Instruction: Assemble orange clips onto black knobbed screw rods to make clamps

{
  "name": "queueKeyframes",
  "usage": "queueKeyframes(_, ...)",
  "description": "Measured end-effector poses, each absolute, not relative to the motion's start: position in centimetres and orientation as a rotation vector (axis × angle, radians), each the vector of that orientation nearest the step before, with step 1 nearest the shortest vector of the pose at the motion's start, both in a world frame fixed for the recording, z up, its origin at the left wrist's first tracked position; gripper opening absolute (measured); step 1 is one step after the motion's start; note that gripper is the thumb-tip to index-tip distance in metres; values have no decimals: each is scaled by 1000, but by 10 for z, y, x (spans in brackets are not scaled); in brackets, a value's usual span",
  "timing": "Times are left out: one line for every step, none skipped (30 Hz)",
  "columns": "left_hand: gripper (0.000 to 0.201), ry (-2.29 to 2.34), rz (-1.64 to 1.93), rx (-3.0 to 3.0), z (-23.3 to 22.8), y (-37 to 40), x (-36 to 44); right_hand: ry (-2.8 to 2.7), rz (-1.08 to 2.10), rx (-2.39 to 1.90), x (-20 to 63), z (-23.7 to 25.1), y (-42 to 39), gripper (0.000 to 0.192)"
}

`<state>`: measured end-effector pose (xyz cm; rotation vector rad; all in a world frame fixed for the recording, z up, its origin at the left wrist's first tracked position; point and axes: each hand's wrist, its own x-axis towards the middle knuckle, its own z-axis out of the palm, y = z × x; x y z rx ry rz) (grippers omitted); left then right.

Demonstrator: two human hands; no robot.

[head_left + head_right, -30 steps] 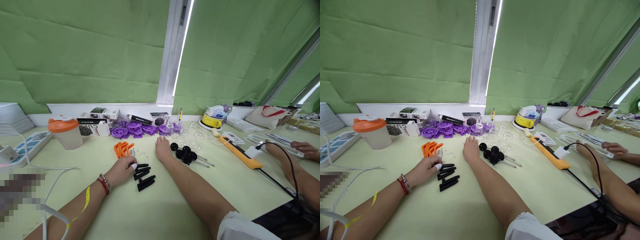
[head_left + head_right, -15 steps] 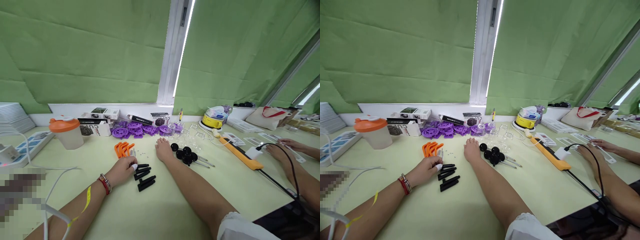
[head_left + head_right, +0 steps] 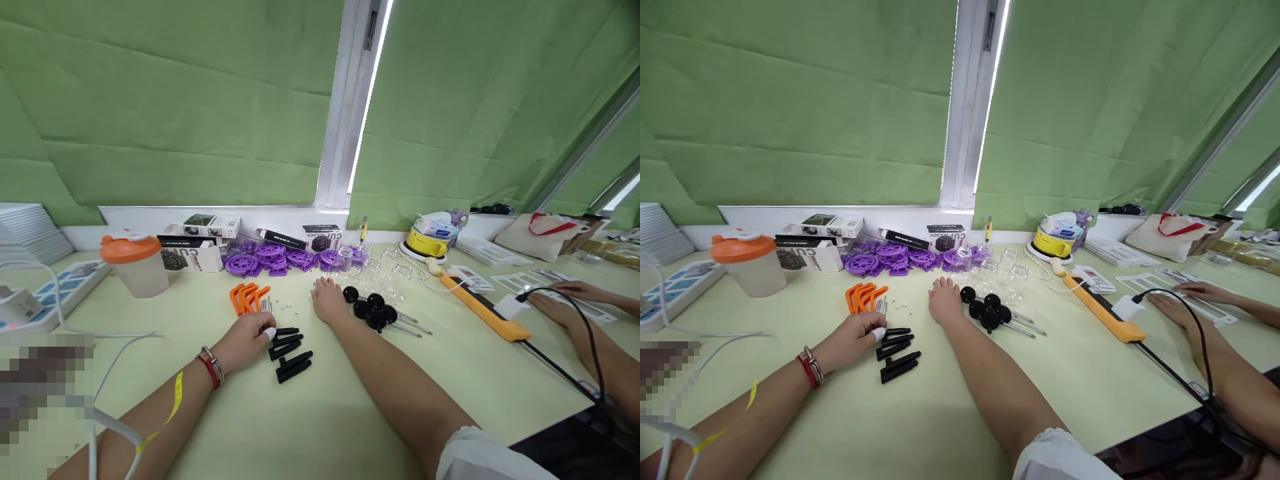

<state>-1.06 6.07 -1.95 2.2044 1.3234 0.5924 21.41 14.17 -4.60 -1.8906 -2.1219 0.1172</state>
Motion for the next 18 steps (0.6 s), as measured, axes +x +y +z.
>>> queueKeyframes(15,1321,594,2205,-19,61,-11,-2121,120,-1885,214,-46,142,49)
queueKeyframes(16,1319,598,2206,-19,61,-10,-2119,123,-1879,214,-46,141,50)
queueKeyframes(16,1318,601,2207,-20,61,-11,-2117,124,-1873,213,-46,141,50)
queueKeyframes(17,1315,606,2208,-20,60,-11,-2113,126,-1866,213,-45,141,50)
queueKeyframes(18,1314,610,2205,-20,60,-11,-2109,126,-1858,214,-43,140,50)
queueKeyframes(20,1321,611,2201,-20,60,-11,-2108,124,-1850,214,-42,139,49)
queueKeyframes(24,1337,607,2199,-20,60,-12,-2101,121,-1839,216,-39,138,49)
queueKeyframes(28,1358,597,2204,-20,59,-12,-2086,117,-1821,218,-37,137,50)
queueKeyframes(32,1377,580,2220,-19,59,-12,-2059,113,-1799,220,-34,136,53)
queueKeyframes(35,1392,557,2245,-18,58,-13,-2023,111,-1773,223,-31,134,56)
queueKeyframes(35,1401,534,2275,-17,58,-13,-1982,110,-1747,227,-29,133,59)
queueKeyframes(35,1401,514,2306,-16,57,-13,-1942,115,-1724,230,-27,132,61)
queueKeyframes(33,1395,496,2331,-14,56,-13,-1913,126,-1710,234,-26,132,61)
queueKeyframes(31,1391,483,2348,-13,56,-12,-1900,139,-1707,237,-26,132,61)
queueKeyframes(28,1388,474,2359,-11,55,-12,-1898,151,-1708,240,-26,132,60)
queueKeyframes(26,1390,468,2366,-10,55,-12,-1905,161,-1709,242,-27,132,59)
queueKeyframes(24,1391,464,2371,-10,55,-11,-1917,165,-1709,244,-28,133,58)
queueKeyframes(22,1394,461,2375,-9,55,-11,-1932,164,-1707,245,-28,133,56)
